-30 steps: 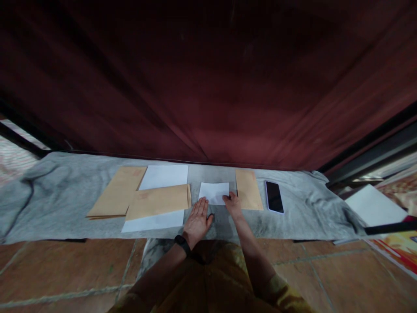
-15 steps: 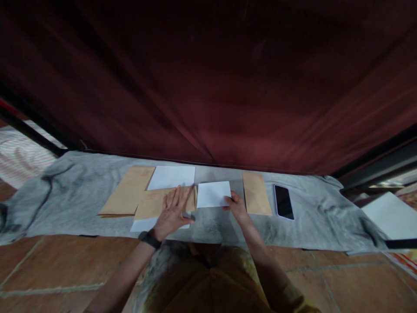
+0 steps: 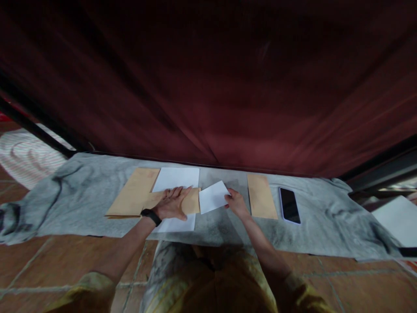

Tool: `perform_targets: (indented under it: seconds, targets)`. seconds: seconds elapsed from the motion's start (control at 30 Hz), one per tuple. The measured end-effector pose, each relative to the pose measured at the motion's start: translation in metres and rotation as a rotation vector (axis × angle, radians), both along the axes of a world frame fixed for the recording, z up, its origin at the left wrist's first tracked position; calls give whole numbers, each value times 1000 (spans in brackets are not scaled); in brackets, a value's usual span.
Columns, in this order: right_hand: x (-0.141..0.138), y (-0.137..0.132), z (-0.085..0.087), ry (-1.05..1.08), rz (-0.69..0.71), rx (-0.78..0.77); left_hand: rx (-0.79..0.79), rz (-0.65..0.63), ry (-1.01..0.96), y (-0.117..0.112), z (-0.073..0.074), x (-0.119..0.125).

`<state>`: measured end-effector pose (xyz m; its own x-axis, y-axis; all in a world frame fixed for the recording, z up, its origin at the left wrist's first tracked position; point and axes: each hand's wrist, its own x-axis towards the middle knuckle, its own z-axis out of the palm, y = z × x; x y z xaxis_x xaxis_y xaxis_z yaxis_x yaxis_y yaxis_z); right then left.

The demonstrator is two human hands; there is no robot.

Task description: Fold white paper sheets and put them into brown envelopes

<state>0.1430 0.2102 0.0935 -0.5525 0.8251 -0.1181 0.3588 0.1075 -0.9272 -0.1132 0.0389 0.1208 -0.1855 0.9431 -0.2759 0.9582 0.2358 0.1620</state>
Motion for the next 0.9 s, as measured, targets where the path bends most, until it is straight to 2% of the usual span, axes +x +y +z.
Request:
perform_targets:
  seconds: [0.17,0.37,0.63,0.9]
  targets:
    - [-5,1,-2,7,4,17,58,-10,4,0,7,2]
    - [-5,5,-5,68,-7,-18,81,-35,-16,-3,8,3]
    - [-8,8,-13,179,-103,-196,98,-57,-77,-4,7,0]
    - [-7,-4,-26,287,-176,-242,104,-24,-153,-5,6,0]
